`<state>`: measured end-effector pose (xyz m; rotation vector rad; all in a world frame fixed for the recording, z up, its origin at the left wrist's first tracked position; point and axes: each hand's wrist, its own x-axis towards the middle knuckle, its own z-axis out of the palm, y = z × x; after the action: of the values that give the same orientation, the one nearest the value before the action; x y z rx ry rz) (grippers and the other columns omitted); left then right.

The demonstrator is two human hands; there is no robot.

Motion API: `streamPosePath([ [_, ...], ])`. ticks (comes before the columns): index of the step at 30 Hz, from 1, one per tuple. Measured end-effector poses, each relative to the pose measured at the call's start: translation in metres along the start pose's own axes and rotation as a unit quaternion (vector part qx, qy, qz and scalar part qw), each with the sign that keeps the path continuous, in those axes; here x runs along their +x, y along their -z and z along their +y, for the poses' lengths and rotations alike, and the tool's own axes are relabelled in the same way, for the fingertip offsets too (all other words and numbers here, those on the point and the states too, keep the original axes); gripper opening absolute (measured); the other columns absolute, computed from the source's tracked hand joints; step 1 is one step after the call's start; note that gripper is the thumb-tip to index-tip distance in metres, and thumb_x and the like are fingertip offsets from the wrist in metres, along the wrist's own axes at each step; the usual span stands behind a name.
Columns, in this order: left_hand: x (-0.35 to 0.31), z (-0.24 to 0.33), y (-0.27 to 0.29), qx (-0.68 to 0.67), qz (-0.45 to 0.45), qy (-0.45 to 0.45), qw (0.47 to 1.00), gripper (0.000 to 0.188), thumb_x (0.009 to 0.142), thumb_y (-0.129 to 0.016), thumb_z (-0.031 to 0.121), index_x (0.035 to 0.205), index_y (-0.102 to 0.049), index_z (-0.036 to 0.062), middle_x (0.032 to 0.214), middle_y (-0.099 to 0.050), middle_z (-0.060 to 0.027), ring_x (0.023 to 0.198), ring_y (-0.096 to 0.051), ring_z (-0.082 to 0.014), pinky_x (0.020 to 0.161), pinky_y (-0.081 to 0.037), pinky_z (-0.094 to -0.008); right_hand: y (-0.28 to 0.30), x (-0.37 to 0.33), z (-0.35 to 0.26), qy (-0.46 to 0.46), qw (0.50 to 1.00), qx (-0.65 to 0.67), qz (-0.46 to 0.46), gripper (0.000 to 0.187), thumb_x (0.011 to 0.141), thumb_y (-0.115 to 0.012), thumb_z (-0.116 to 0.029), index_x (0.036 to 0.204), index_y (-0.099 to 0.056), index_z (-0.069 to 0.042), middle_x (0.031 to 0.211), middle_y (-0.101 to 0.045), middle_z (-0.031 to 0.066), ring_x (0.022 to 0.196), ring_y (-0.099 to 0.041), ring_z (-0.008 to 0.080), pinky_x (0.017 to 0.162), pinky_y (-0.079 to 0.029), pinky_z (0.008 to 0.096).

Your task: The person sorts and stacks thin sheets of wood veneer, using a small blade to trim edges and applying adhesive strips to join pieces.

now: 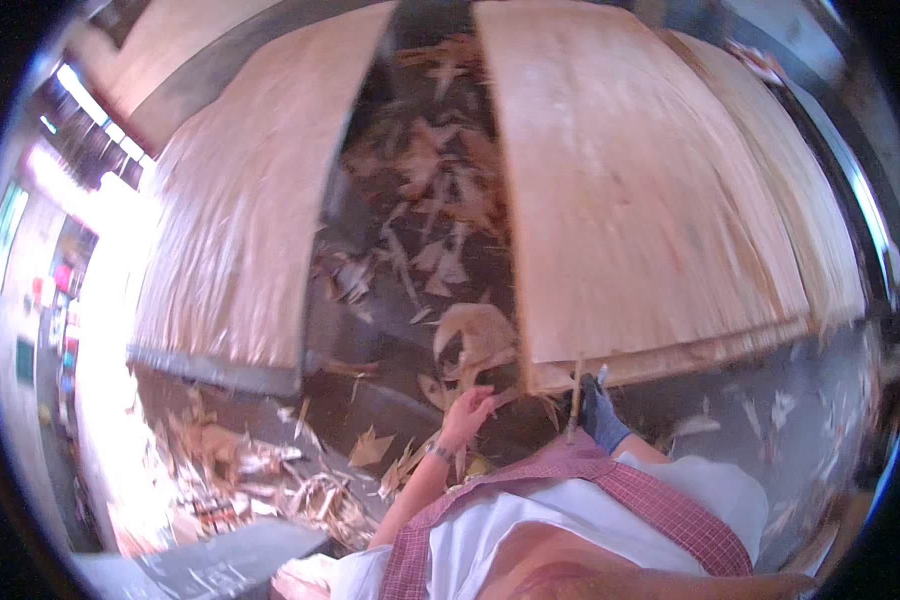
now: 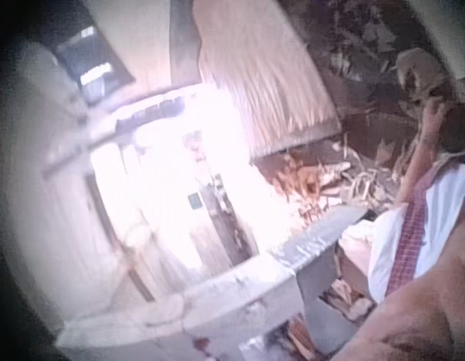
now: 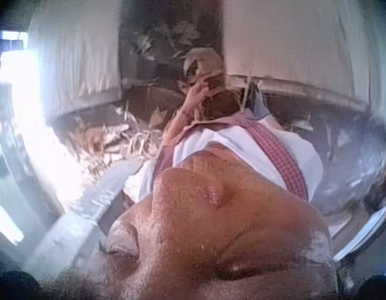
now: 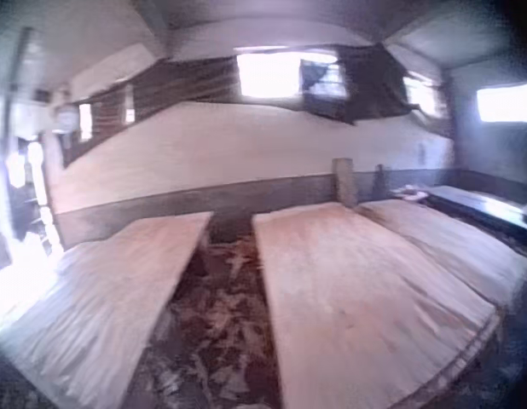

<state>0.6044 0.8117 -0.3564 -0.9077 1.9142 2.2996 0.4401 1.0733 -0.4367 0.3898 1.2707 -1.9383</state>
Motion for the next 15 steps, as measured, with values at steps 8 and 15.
streamPosePath([
  [8,-0.215,-0.092,0.208,-0.079,0.309,0.064,0.946,0.026,0.091,-0.060,0.015,0.114,-0.059,0.0018,0.090,-0.065,-0.0037,0.075,-0.061,-0.0095,0.064,-0.050,-0.0228,-0.205,-0.037,0.072,0.093,0.986,-0.087,0.109,0.033,0.093,-0.057,-0.046,0.101,-0.061,-0.014,0.054,-0.049,-0.0003,0.038,-0.044,0.0115,0.035,-0.034,0.0265],
  [15,-0.257,-0.137,0.337,-0.178,0.348,0.081,0.917,0.022,0.092,-0.060,0.014,0.112,-0.059,0.0044,0.097,-0.067,-0.0050,0.078,-0.064,-0.0117,0.063,-0.051,-0.0243,-0.429,0.035,0.145,0.171,0.972,-0.161,-0.008,0.023,0.096,-0.056,-0.036,0.095,-0.060,-0.014,0.058,-0.051,-0.0011,0.044,-0.045,0.0107,0.040,-0.037,0.0269],
])
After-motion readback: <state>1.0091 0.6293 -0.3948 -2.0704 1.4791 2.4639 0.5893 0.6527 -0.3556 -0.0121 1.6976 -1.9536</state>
